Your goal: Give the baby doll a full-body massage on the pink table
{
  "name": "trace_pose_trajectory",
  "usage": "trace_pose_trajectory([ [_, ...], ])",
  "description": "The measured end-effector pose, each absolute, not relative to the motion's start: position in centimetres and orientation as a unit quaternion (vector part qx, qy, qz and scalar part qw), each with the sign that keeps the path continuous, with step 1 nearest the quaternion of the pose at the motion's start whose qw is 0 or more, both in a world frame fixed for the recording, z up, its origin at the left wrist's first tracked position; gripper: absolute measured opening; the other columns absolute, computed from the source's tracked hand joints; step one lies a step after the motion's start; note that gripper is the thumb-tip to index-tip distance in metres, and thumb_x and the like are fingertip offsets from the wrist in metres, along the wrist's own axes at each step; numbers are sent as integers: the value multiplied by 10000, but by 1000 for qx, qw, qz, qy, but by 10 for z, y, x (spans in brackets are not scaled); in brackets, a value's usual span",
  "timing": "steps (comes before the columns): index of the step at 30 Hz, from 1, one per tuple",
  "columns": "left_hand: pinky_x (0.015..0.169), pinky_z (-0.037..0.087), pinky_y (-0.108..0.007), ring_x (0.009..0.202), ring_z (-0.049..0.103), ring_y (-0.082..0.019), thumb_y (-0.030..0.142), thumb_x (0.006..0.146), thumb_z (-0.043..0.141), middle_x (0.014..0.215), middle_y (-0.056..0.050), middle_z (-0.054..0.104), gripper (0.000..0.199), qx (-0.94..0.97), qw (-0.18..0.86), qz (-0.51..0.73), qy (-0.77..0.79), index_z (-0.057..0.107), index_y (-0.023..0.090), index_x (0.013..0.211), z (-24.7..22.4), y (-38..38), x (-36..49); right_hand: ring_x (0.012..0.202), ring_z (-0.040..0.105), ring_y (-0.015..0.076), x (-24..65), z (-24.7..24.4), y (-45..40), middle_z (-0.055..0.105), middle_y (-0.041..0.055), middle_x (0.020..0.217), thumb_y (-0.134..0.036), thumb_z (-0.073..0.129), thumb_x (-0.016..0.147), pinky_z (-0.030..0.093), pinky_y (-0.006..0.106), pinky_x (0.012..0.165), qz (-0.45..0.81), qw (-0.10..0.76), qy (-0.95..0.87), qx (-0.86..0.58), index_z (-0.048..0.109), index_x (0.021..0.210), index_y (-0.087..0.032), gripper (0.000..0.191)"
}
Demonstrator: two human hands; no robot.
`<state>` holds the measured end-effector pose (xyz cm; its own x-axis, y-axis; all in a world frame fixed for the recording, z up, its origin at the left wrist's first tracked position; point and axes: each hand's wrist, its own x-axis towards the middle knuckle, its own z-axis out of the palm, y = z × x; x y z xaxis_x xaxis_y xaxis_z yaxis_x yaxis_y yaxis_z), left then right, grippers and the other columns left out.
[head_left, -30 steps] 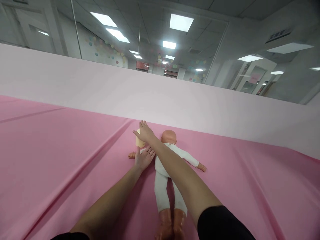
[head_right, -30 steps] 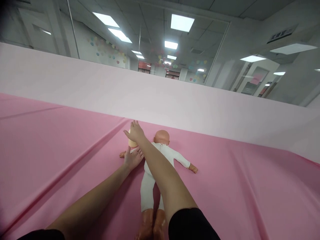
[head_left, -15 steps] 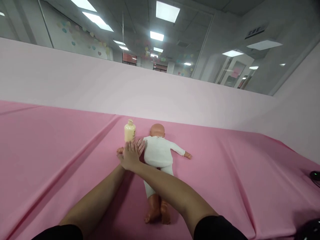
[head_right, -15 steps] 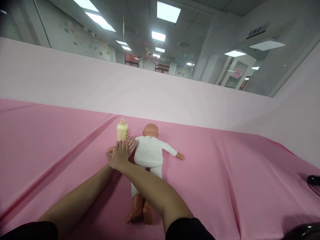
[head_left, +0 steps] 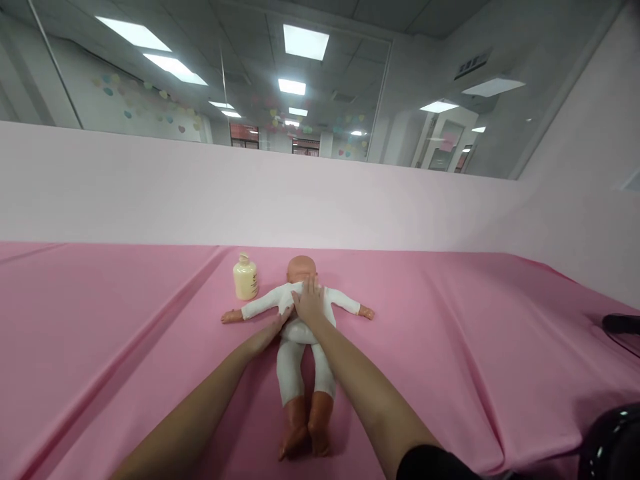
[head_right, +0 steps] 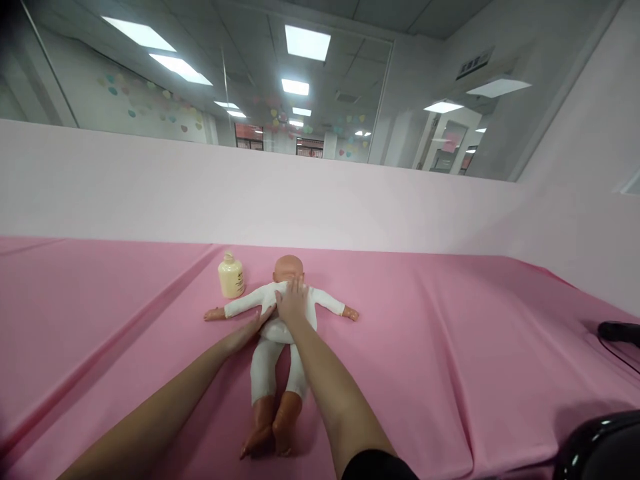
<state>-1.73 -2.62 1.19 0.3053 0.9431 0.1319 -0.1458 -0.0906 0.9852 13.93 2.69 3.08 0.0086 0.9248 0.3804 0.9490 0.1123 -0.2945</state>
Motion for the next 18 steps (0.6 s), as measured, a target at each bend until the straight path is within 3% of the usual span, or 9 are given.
trace_pose_trajectory([
  [1, 877, 513, -273, 1241, 501, -139, 249, 940, 158, 1171, -142, 636, 537, 558, 601, 466, 332, 685, 147, 955, 9, -27, -15, 1440, 59, 313, 144, 22, 26, 65, 205, 1546, -486, 216, 962, 78, 557, 1118, -17, 247, -669, -701, 144, 1476, -15, 701],
  [2, 1031, 308, -220, 1303, 420, -127, 232, 937, 178, 1239, -140, 600, 523, 541, 627, 465, 312, 672, 98, 1041, 6, -27, -12, 1439, 62, 315, 147, 14, 24, 55, 209, 1545, -492, 215, 960, 74, 560, 1117, -14, 243, -659, -712, 136, 1477, -13, 709],
  [5, 1118, 97, -245, 1396, 219, -112, 168, 927, 277, 1380, -97, 492, 421, 492, 671, 486, 269, 663, 147, 1093, -9, -21, -5, 1443, 65, 293, 149, 0, 16, 42, 184, 1551, -473, 219, 961, 70, 535, 1127, -1, 222, -679, -700, 119, 1487, -38, 690],
  [8, 1140, -28, -305, 1420, 148, -133, 121, 884, 397, 1451, -60, 397, 360, 538, 624, 496, 276, 645, 172, 1140, -27, -12, -2, 1444, 73, 279, 152, -4, 3, 54, 163, 1554, -476, 242, 954, 85, 499, 1139, 16, 198, -716, -670, 131, 1488, -45, 695],
  [13, 1159, -48, -333, 1423, 169, -151, 68, 840, 433, 1461, -43, 384, 378, 566, 551, 525, 315, 636, 172, 1141, -31, 2, -8, 1447, 86, 248, 162, -12, -21, 94, 104, 1557, -497, 290, 938, 111, 446, 1159, -8, 192, -766, -613, 198, 1488, -98, 686],
  [18, 1164, -5, -285, 1426, 156, -141, 62, 833, 347, 1378, -101, 494, 387, 490, 609, 575, 243, 668, 112, 1045, 19, 10, 22, 1443, 98, 270, 163, -8, -28, 127, 94, 1555, -457, 303, 941, 117, 480, 1155, -18, 193, -783, -592, 216, 1487, -126, 645],
])
